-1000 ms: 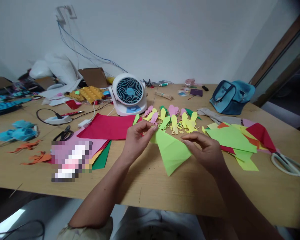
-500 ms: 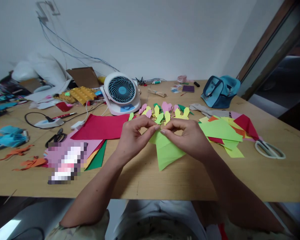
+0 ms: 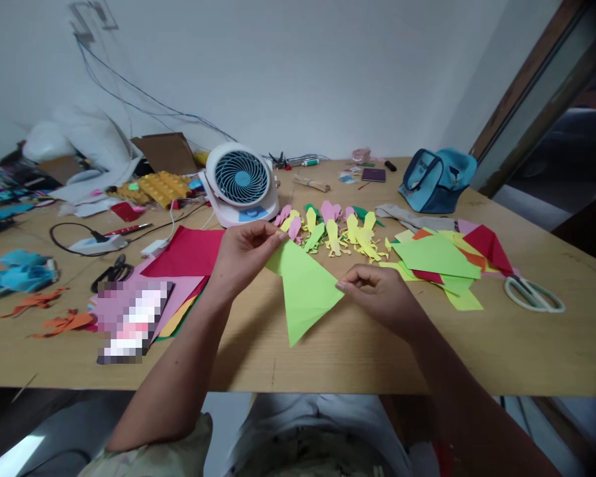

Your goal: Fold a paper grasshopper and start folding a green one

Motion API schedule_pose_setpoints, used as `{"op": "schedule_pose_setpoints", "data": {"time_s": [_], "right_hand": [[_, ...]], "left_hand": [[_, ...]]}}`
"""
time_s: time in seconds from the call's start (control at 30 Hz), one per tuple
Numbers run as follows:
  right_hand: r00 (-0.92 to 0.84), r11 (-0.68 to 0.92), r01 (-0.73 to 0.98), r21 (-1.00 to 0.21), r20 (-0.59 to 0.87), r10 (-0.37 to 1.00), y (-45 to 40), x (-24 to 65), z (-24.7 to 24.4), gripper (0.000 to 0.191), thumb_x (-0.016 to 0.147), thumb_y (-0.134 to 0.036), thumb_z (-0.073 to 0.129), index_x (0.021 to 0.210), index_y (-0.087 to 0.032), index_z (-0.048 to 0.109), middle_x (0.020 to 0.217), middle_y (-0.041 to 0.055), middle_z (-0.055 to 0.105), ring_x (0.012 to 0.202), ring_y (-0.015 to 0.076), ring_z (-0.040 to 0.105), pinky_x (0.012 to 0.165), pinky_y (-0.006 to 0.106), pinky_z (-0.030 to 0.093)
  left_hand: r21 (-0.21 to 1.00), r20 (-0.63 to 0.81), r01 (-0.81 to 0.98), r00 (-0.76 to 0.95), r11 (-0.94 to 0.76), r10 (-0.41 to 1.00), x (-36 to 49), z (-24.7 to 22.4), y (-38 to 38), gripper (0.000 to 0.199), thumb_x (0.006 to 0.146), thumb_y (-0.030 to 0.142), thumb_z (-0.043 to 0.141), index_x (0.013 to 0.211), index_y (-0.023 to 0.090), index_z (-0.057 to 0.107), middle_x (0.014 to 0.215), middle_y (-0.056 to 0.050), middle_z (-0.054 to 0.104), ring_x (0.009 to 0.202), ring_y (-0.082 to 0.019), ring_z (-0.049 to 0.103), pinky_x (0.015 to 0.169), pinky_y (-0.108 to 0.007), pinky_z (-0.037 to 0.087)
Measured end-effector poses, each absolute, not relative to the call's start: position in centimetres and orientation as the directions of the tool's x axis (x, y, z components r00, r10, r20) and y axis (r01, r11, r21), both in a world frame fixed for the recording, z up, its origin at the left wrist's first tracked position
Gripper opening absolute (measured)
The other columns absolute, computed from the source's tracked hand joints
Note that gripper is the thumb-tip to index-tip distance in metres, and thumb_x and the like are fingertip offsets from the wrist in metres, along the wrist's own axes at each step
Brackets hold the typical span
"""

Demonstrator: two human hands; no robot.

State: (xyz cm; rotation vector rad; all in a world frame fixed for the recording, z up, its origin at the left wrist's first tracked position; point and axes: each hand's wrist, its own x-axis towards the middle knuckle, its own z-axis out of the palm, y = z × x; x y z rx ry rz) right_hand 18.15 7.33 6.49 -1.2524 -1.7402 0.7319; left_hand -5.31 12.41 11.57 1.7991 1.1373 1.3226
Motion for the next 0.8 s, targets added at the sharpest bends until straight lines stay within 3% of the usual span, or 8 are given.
{"op": "schedule_pose_setpoints", "data": {"time_s": [0.27,0.47,0.63,0.73,0.8], "right_hand": [[-0.21,0.291,0.492,-0.821,0.212,0.954,4.5,17.0,3.5,0.037,0.088,-0.037,0.06,0.058,-0.019,0.049,0.053,-0.0062,0.039,0.053,0.0083,0.035,0.052,0.024,0.028],[-0.211,0.292,0.529,-0.797,0.21,0.955,3.9,17.0,-0.1,0.038,0.09,-0.038,0.058,0.06,-0.019,0.044,0.055,-0.0062,0.038,0.054,0.0086,0.034,0.054,0.024,0.026],[-0.173,0.276,0.577,-0.768,0.216,0.961,4.1,17.3,-1.4,0.037,0.091,-0.037,0.058,0.061,-0.02,0.044,0.055,-0.006,0.041,0.054,0.0088,0.036,0.055,0.025,0.026],[-0.119,0.276,0.581,-0.766,0.256,0.959,4.3,17.2,-1.7,0.036,0.091,-0.035,0.057,0.061,-0.02,0.044,0.055,-0.006,0.041,0.053,0.0088,0.036,0.055,0.024,0.026],[-0.072,0.288,0.594,-0.751,0.306,0.949,4.6,17.0,-1.8,0.036,0.091,-0.033,0.056,0.06,-0.02,0.044,0.055,-0.0059,0.041,0.053,0.0088,0.036,0.054,0.024,0.027]], "left_hand": [[0.888,0.255,0.312,0.277,-0.338,0.926,-5.9,10.5,13.8,0.028,0.074,0.04,0.077,0.072,0.013,0.069,0.057,0.001,0.06,0.048,-0.007,0.048,0.046,-0.017,0.034],[0.911,0.117,0.326,0.38,-0.251,0.918,-5.8,5.9,15.3,0.029,0.073,0.039,0.078,0.071,0.014,0.064,0.051,0.006,0.049,0.045,-0.005,0.043,0.043,-0.015,0.029],[0.998,-0.056,0.031,0.317,0.049,0.947,-5.5,2.0,16.3,0.041,0.069,0.049,0.083,0.078,0.014,0.064,0.062,0.002,0.062,0.051,-0.009,0.057,0.047,-0.017,0.043],[0.934,-0.198,-0.213,0.359,0.286,0.912,-5.3,0.3,16.2,0.04,0.07,0.046,0.085,0.086,0.015,0.064,0.067,0.002,0.066,0.051,-0.009,0.06,0.047,-0.018,0.048],[0.871,-0.216,-0.326,0.416,0.367,0.883,-5.0,-0.5,15.8,0.034,0.073,0.039,0.084,0.087,0.015,0.065,0.07,-0.001,0.069,0.054,-0.011,0.063,0.052,-0.019,0.053]]}}
